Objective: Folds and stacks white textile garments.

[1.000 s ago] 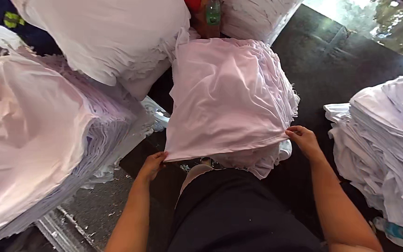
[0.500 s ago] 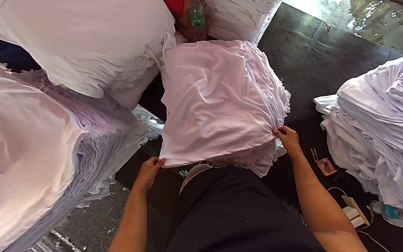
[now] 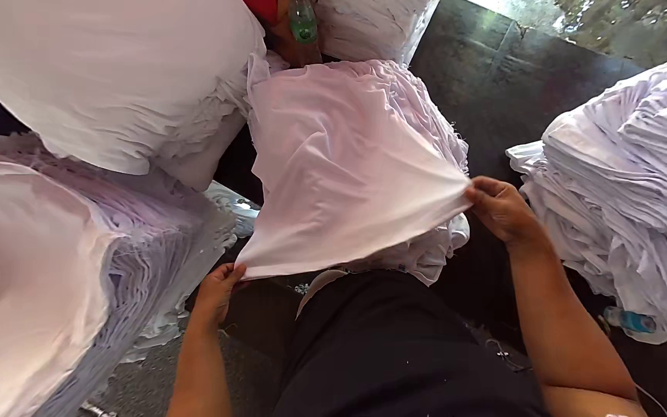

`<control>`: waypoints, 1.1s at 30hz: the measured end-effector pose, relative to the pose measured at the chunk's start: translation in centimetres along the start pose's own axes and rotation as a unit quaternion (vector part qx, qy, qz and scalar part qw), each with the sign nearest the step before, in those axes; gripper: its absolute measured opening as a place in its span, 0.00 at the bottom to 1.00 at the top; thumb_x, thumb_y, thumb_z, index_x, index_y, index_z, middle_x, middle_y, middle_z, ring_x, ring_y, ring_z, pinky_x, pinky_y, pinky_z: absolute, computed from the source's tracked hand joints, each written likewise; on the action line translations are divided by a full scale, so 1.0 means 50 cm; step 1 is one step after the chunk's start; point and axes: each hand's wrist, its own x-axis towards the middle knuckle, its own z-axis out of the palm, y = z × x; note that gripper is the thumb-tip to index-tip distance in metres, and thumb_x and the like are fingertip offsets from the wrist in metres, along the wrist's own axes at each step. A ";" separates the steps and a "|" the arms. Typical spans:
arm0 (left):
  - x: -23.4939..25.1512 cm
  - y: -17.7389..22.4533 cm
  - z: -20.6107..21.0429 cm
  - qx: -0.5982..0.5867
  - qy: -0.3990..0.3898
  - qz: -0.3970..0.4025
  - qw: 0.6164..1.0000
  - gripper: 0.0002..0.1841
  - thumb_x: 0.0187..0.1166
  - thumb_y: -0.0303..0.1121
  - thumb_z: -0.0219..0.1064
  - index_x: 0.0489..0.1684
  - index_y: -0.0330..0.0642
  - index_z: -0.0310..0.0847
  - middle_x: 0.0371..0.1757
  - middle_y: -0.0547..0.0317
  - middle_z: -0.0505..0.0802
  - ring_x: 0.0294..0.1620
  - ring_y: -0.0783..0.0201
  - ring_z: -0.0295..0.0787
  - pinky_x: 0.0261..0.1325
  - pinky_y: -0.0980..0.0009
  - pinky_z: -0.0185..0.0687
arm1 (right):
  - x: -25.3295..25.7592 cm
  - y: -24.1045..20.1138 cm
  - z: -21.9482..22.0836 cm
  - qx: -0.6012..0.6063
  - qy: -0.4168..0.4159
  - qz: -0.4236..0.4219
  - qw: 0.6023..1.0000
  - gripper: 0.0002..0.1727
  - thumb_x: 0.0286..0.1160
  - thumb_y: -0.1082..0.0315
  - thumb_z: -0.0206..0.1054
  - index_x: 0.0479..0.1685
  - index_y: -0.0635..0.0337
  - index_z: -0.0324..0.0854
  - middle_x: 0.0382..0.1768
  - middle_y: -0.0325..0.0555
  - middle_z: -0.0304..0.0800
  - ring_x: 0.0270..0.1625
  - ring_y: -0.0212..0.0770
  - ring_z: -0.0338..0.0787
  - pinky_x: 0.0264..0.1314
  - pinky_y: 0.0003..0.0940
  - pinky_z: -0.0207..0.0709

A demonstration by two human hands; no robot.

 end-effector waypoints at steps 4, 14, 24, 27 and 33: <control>0.006 -0.011 -0.003 -0.010 0.020 0.000 1.000 0.14 0.87 0.28 0.63 0.59 0.24 0.75 0.43 0.51 0.87 0.36 0.72 0.86 0.44 0.73 0.86 | 0.010 0.121 0.090 -0.135 0.103 0.066 0.983 0.13 0.83 0.70 0.66 0.56 0.73 0.82 0.49 0.59 0.88 0.47 0.45 0.89 0.53 0.42 0.84; -0.047 0.137 -0.003 -0.004 -0.060 0.125 0.990 0.08 0.88 0.26 0.56 0.54 0.30 0.77 0.42 0.54 0.87 0.43 0.67 0.86 0.55 0.66 0.84 | -0.004 0.220 0.073 -0.297 0.060 0.055 0.951 0.18 0.82 0.67 0.66 0.52 0.80 0.83 0.55 0.72 0.86 0.55 0.60 0.88 0.62 0.55 0.81; 0.017 -0.045 0.176 0.075 -0.068 0.007 0.995 0.20 0.89 0.33 0.59 0.64 0.20 0.77 0.66 0.26 0.83 0.69 0.42 0.81 0.75 0.50 0.72 | -0.004 0.107 -0.120 -0.253 0.127 0.035 0.958 0.13 0.79 0.70 0.69 0.52 0.74 0.82 0.44 0.51 0.87 0.39 0.28 0.86 0.47 0.26 0.84; -0.002 -0.072 0.189 -0.040 -0.058 0.015 0.997 0.19 0.92 0.32 0.54 0.66 0.21 0.75 0.62 0.34 0.86 0.62 0.55 0.84 0.71 0.60 0.77 | -0.010 0.125 -0.119 -0.174 0.101 0.066 0.977 0.10 0.76 0.75 0.69 0.51 0.70 0.81 0.39 0.40 0.88 0.37 0.24 0.88 0.46 0.23 0.85; 0.006 -0.108 0.172 -0.117 -0.079 0.033 0.989 0.20 0.91 0.28 0.53 0.74 0.23 0.71 0.75 0.36 0.79 0.69 0.58 0.81 0.73 0.64 0.77 | -0.012 0.112 -0.094 -0.158 0.078 0.149 0.973 0.10 0.81 0.70 0.66 0.54 0.66 0.79 0.35 0.37 0.89 0.29 0.28 0.88 0.34 0.27 0.85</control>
